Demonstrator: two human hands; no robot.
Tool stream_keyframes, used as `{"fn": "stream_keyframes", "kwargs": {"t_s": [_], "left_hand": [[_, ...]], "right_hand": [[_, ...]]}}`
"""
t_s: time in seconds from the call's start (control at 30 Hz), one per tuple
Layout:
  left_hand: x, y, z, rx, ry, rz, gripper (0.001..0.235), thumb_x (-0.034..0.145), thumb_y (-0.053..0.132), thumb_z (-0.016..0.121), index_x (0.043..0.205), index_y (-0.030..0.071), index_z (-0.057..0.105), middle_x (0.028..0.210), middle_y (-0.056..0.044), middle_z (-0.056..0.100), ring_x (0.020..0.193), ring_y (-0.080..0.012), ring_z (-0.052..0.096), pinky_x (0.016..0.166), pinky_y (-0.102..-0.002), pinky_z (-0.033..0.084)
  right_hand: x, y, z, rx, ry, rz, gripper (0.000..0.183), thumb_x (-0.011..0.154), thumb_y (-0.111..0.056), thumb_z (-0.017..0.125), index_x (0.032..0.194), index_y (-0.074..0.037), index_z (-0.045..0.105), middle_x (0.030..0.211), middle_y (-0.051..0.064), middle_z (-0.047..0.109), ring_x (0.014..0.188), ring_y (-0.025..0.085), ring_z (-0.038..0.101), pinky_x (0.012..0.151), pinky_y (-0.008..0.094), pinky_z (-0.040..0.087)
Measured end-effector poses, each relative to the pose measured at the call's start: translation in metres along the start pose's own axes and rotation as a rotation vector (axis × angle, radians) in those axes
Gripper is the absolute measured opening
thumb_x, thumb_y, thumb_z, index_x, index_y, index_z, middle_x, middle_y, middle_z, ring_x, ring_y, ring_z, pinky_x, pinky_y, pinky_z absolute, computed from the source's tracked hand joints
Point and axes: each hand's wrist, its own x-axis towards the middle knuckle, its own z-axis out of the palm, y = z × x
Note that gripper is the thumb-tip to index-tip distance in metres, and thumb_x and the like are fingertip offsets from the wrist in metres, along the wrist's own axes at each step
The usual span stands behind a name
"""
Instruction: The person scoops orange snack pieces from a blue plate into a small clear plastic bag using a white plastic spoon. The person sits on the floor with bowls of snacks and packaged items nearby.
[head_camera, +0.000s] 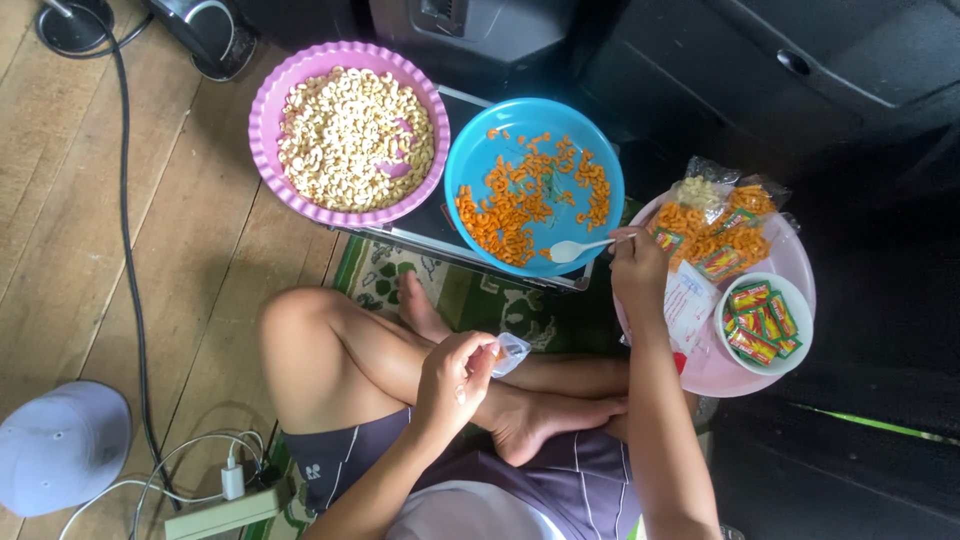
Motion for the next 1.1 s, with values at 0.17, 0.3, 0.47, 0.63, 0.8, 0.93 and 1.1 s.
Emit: {"fn": "stream_keyframes", "kwargs": {"t_s": [0.17,0.3,0.47,0.63,0.8,0.93,1.1], "left_hand": [[-0.002,-0.002,0.002,0.004,-0.006,-0.014,0.011,0.099,0.015,0.060,0.097,0.008,0.069,0.092,-0.005,0.075,0.076,-0.0201,0.069,0.065,-0.030,0.056],[-0.004,-0.006,0.004,0.025,-0.008,-0.037,0.009,0.097,0.013,0.062,0.098,0.008,0.069,0.093,-0.005,0.076,0.075,-0.0201,0.070,0.061,-0.030,0.056],[0.001,0.004,0.002,0.041,0.041,-0.067,0.005,0.091,0.008,0.071,0.094,0.010,0.075,0.072,-0.007,0.071,0.064,-0.0230,0.071,0.060,-0.029,0.061],[0.000,0.006,0.001,0.060,0.044,-0.057,0.004,0.090,0.009,0.072,0.091,0.012,0.074,0.068,-0.006,0.070,0.062,-0.0227,0.070,0.058,-0.030,0.060],[-0.005,0.001,0.001,0.022,0.008,-0.017,0.009,0.097,0.013,0.062,0.098,0.009,0.070,0.094,-0.005,0.077,0.078,-0.0205,0.072,0.066,-0.030,0.058],[-0.005,0.002,-0.001,0.024,0.006,-0.012,0.009,0.097,0.013,0.062,0.098,0.008,0.070,0.093,-0.005,0.077,0.076,-0.0212,0.071,0.067,-0.031,0.057],[-0.005,0.003,0.002,-0.011,-0.002,-0.034,0.012,0.097,0.015,0.061,0.097,0.009,0.071,0.091,-0.003,0.077,0.075,-0.0188,0.071,0.065,-0.029,0.057]], "right_hand": [[-0.002,0.031,0.020,0.074,0.057,0.027,0.024,0.106,-0.013,0.046,0.105,-0.006,0.069,0.085,0.004,0.065,0.063,0.016,0.060,0.059,0.034,0.046],[-0.010,0.035,0.030,0.107,0.087,0.112,0.027,0.107,-0.016,0.046,0.108,-0.007,0.071,0.086,0.005,0.069,0.059,0.014,0.062,0.062,0.033,0.049],[-0.026,0.022,0.037,0.170,0.168,0.173,0.023,0.108,-0.009,0.047,0.107,-0.006,0.070,0.084,0.007,0.066,0.063,0.014,0.062,0.057,0.026,0.049],[-0.029,0.026,0.040,0.295,0.175,0.259,0.024,0.106,-0.007,0.046,0.108,-0.002,0.070,0.084,0.009,0.065,0.062,0.015,0.062,0.054,0.025,0.050],[-0.031,0.019,0.039,0.440,0.155,0.362,0.028,0.103,-0.008,0.043,0.107,-0.004,0.070,0.083,0.005,0.066,0.055,0.015,0.057,0.049,0.029,0.043],[-0.029,0.032,0.042,0.451,0.188,0.363,0.026,0.106,-0.012,0.046,0.109,-0.004,0.070,0.085,0.006,0.068,0.055,0.015,0.057,0.049,0.029,0.044],[-0.029,0.036,0.038,0.496,0.192,0.379,0.027,0.106,-0.011,0.045,0.108,-0.004,0.071,0.083,0.006,0.067,0.054,0.015,0.058,0.048,0.028,0.042]]}}
